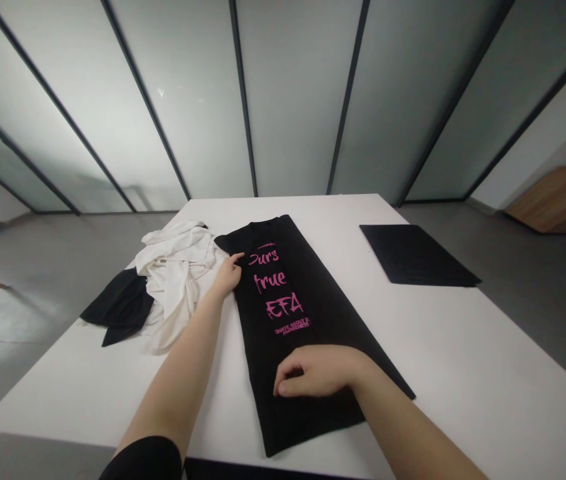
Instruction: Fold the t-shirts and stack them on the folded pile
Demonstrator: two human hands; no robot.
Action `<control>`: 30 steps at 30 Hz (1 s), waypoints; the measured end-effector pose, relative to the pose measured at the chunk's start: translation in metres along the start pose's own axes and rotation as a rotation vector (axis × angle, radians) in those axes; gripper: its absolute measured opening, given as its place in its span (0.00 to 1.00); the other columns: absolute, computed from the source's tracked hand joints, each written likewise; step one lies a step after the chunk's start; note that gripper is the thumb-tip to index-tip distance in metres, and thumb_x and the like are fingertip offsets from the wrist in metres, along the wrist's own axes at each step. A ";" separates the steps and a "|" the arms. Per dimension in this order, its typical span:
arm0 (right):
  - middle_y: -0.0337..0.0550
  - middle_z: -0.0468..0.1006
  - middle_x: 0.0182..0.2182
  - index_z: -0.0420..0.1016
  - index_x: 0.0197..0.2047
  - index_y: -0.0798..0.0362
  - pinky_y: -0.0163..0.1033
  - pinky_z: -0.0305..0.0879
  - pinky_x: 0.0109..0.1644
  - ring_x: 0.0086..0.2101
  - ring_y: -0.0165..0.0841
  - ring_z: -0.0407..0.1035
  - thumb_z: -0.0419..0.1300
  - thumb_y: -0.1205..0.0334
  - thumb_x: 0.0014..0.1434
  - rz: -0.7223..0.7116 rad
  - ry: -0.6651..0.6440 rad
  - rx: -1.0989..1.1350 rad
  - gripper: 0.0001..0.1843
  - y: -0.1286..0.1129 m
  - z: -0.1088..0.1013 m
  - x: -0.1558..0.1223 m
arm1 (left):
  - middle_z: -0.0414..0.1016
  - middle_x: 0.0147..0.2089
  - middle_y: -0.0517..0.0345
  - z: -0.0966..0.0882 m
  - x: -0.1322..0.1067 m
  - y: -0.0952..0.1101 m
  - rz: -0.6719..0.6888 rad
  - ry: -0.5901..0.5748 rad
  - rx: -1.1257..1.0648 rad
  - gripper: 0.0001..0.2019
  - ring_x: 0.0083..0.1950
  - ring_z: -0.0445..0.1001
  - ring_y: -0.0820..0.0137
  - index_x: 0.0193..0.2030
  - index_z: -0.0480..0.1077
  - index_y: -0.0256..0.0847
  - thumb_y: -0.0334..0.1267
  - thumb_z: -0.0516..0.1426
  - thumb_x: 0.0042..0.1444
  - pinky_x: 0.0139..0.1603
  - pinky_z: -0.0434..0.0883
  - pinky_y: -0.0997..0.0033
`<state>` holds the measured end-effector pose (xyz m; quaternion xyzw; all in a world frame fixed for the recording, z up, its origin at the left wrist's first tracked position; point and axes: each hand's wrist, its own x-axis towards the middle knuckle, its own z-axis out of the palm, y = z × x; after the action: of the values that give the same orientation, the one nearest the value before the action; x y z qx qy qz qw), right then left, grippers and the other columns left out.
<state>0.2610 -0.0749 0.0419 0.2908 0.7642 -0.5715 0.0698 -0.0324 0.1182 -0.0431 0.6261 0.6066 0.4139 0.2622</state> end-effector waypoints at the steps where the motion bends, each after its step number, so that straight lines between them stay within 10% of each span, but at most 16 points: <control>1: 0.37 0.83 0.33 0.88 0.50 0.49 0.31 0.62 0.32 0.27 0.27 0.70 0.63 0.52 0.67 0.032 0.022 -0.021 0.16 0.002 0.002 0.005 | 0.79 0.49 0.47 0.002 -0.001 -0.001 0.086 -0.011 0.102 0.27 0.52 0.78 0.59 0.61 0.79 0.38 0.26 0.54 0.54 0.63 0.75 0.54; 5: 0.36 0.79 0.26 0.86 0.50 0.50 0.31 0.63 0.30 0.25 0.29 0.73 0.60 0.52 0.69 0.107 0.039 0.037 0.17 0.014 0.011 0.018 | 0.76 0.50 0.45 0.007 -0.005 -0.005 0.220 -0.039 0.323 0.27 0.55 0.77 0.59 0.60 0.80 0.38 0.25 0.50 0.58 0.67 0.72 0.54; 11: 0.36 0.80 0.28 0.85 0.49 0.51 0.31 0.65 0.32 0.27 0.29 0.76 0.61 0.61 0.66 0.034 0.216 0.086 0.13 0.031 0.023 0.013 | 0.77 0.57 0.44 0.016 0.007 0.005 0.055 -0.084 0.454 0.23 0.64 0.74 0.54 0.61 0.80 0.40 0.32 0.58 0.59 0.71 0.68 0.55; 23: 0.33 0.74 0.27 0.86 0.50 0.51 0.31 0.58 0.31 0.27 0.27 0.65 0.63 0.67 0.63 -0.107 0.271 0.028 0.14 0.032 0.020 -0.006 | 0.81 0.58 0.40 0.031 0.011 0.016 -0.179 0.177 0.171 0.18 0.62 0.78 0.50 0.56 0.81 0.39 0.39 0.63 0.58 0.67 0.69 0.52; 30: 0.33 0.74 0.25 0.83 0.49 0.52 0.29 0.60 0.29 0.26 0.28 0.75 0.61 0.68 0.63 -0.023 0.232 0.151 0.13 0.032 0.016 -0.013 | 0.84 0.52 0.45 0.013 0.022 0.022 -0.227 0.244 -0.020 0.21 0.52 0.82 0.58 0.59 0.79 0.38 0.38 0.57 0.62 0.59 0.76 0.56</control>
<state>0.2844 -0.0887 0.0154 0.3506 0.7251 -0.5907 -0.0478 -0.0109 0.1387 -0.0269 0.4961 0.6966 0.4605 0.2378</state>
